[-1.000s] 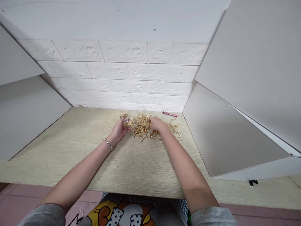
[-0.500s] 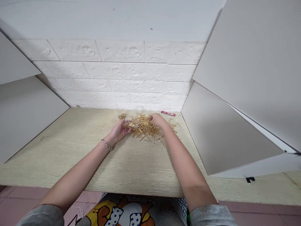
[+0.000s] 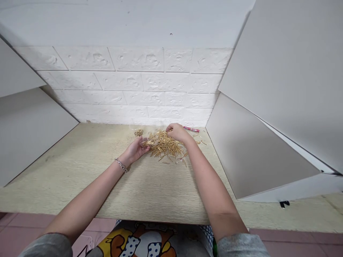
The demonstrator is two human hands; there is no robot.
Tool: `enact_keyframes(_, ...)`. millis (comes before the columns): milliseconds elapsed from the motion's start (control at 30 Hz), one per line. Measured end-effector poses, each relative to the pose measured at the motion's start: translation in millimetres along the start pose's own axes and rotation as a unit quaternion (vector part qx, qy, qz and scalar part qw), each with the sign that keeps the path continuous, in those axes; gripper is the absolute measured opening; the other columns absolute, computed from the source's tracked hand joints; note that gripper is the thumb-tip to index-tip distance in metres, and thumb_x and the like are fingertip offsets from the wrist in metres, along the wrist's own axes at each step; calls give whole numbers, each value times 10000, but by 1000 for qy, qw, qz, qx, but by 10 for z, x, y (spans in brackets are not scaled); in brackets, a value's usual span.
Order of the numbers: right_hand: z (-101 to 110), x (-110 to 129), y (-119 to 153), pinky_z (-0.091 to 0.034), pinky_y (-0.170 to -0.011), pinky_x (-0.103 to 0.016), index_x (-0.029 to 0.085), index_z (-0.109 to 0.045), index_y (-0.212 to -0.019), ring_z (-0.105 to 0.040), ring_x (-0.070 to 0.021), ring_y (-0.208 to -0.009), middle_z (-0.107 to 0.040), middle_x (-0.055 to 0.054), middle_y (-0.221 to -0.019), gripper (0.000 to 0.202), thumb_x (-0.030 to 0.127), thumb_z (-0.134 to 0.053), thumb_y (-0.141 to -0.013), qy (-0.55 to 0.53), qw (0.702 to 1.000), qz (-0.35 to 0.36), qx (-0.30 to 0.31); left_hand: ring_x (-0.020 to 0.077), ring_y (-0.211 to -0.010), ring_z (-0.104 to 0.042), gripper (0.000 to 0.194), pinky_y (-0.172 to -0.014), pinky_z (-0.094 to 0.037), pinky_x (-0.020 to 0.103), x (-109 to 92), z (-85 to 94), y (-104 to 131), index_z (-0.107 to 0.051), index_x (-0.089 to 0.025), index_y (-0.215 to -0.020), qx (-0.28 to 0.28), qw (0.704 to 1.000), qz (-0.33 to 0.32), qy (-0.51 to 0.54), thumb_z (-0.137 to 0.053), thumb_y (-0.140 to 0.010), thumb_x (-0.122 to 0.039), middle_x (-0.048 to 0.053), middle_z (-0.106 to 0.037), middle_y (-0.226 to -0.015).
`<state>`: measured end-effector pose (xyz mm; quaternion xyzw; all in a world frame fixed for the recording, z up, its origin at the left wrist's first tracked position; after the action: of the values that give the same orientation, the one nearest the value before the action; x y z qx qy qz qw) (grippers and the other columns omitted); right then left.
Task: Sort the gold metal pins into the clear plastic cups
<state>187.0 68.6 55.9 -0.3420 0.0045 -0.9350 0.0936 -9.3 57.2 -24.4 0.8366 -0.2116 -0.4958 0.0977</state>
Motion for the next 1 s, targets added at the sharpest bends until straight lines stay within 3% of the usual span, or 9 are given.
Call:
enact_keyframes(167, -100, 331, 65, -382, -588, -212, 153, -613, -851, -529, -110, -679, -627, -21, -844, 277, 98, -461, -626, -46, 997, 51, 29, 103, -546, -598, 245, -533, -528, 199, 10, -48, 36, -541, -115, -886, 11, 1000, 5, 11, -378, -878, -297, 60, -606, -677)
enact_keyframes(333, -271, 548, 88, -398, -675, -216, 157, -608, -840, -535, -124, -801, -623, -31, -907, 243, 98, -485, -640, -41, 994, 90, 51, 105, -563, -604, 231, -543, -533, 195, 36, -72, 55, -555, -123, -862, 35, 999, 20, 27, -396, -872, -290, 55, -622, -692)
enact_keyframes(633, -273, 561, 99, -418, -660, -241, 138, -599, -952, -552, -130, -757, -625, -56, -884, 296, 123, -507, -671, -97, 990, 84, 55, 103, -570, -598, 187, -562, -538, 203, 28, -90, 77, -543, -137, -837, 23, 998, 20, 52, -397, -870, -249, 38, -612, -670)
enact_keyframes(867, -260, 579, 87, -405, -703, -250, 155, -631, -930, -548, -126, -785, -634, -47, -899, 367, 65, -379, -679, -95, 988, 119, 36, 107, -591, -602, 205, -562, -533, 205, 32, -81, 75, -543, -131, -824, 22, 998, 25, 57, -394, -872, -262, 48, -622, -707)
enact_keyframes(1000, -296, 551, 76, -387, -705, -239, 157, -666, -825, -547, -127, -796, -648, -45, -880, 352, 54, -371, -660, -40, 990, 129, 48, 108, -569, -592, 198, -550, -526, 213, 20, -96, 91, -553, -130, -838, 20, 999, -5, 43, -413, -868, -266, 46, -618, -677)
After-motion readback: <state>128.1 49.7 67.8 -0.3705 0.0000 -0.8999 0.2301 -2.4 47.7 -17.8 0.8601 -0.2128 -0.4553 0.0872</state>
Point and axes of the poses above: each hand's wrist, its own y-axis away from the middle knuckle, its own z-axis out of the back of the hand, x = y × z, the point moved 4 cm from there along -y, towards the middle knuckle
